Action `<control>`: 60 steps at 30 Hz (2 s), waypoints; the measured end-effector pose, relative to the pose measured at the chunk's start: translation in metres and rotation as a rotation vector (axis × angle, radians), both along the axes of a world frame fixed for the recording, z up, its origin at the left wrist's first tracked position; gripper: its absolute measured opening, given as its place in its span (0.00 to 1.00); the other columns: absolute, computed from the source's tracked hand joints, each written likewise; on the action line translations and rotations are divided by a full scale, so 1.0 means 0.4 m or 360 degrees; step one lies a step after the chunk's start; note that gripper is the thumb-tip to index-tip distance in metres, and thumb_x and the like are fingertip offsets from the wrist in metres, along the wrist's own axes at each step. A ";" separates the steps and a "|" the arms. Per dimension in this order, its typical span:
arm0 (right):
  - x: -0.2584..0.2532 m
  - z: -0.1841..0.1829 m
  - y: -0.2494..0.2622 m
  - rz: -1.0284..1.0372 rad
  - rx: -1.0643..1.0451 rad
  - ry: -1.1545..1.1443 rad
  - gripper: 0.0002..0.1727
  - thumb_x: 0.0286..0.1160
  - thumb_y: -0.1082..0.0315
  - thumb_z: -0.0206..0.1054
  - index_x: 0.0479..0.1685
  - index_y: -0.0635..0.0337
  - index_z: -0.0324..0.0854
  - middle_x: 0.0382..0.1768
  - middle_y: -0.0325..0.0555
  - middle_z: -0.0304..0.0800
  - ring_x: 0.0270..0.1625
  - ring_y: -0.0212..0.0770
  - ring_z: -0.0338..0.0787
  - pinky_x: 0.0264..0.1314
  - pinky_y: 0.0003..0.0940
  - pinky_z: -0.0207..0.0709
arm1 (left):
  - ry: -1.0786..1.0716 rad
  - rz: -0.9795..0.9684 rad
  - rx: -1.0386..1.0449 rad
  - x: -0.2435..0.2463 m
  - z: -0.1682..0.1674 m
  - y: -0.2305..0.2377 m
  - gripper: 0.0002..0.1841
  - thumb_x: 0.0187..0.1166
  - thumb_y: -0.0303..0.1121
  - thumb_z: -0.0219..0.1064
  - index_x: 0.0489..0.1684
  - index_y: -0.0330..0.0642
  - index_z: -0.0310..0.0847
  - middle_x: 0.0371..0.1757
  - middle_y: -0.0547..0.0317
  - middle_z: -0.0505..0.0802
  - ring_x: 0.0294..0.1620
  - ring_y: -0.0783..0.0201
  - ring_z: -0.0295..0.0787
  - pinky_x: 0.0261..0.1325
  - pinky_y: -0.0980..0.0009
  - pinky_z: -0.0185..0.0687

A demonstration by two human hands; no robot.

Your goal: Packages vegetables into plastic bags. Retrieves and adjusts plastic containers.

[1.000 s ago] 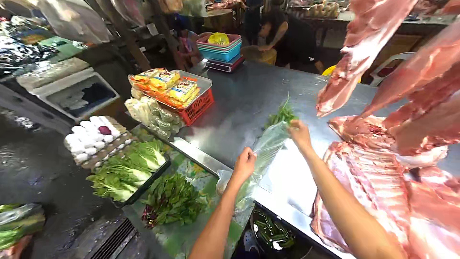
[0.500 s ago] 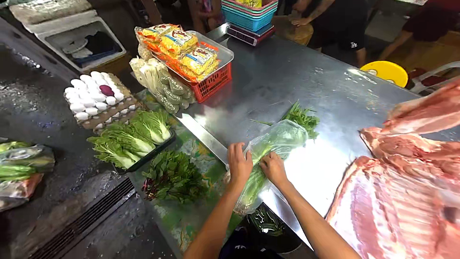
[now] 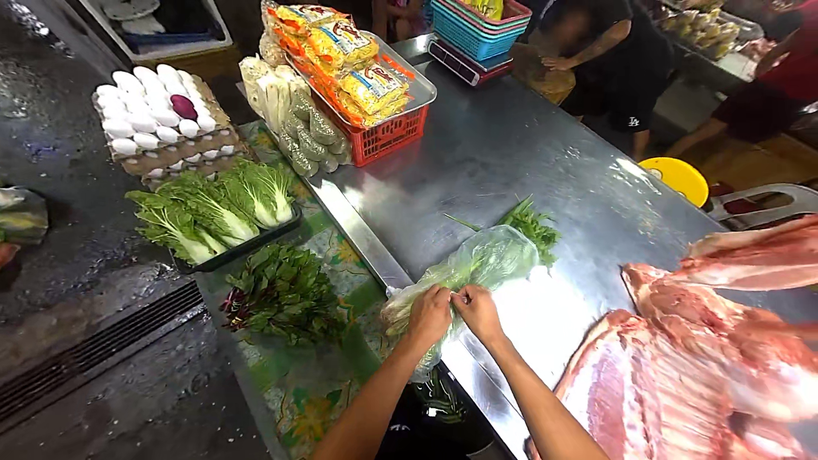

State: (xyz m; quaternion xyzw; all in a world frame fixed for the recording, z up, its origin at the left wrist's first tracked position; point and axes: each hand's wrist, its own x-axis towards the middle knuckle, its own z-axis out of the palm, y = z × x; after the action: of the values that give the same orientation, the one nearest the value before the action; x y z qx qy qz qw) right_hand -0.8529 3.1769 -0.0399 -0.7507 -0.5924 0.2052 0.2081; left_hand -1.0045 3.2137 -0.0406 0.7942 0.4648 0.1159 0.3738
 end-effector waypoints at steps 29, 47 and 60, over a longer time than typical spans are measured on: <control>0.130 0.129 0.035 0.0059 -0.0328 -0.0447 0.22 0.69 0.52 0.75 0.60 0.50 0.90 0.70 0.59 0.82 0.71 0.66 0.79 0.71 0.70 0.68 | -0.0087 -0.0218 0.0272 0.077 0.053 0.092 0.23 0.83 0.46 0.64 0.68 0.40 0.84 0.70 0.42 0.86 0.74 0.41 0.78 0.78 0.42 0.67; 0.569 0.088 -0.157 -0.1305 -0.0348 -0.0233 0.19 0.86 0.64 0.60 0.60 0.72 0.84 0.54 0.72 0.89 0.61 0.70 0.88 0.66 0.71 0.76 | -0.0097 0.0585 -0.0204 0.003 -0.001 0.481 0.11 0.82 0.33 0.64 0.45 0.32 0.87 0.49 0.35 0.92 0.56 0.36 0.89 0.59 0.33 0.79; 0.068 0.164 -0.200 -0.0589 0.0367 0.0727 0.16 0.79 0.74 0.59 0.61 0.73 0.81 0.58 0.55 0.86 0.40 0.34 0.91 0.42 0.32 0.89 | -0.0404 0.0492 -0.0249 -0.131 0.114 0.175 0.25 0.90 0.50 0.55 0.56 0.35 0.86 0.40 0.45 0.91 0.42 0.51 0.89 0.51 0.47 0.85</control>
State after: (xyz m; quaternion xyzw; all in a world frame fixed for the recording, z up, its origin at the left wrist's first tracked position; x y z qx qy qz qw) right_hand -0.8258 3.0969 0.0255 -0.7518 -0.4030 0.2585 0.4534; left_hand -1.0569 3.2836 0.0048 0.6610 0.5380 0.2345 0.4676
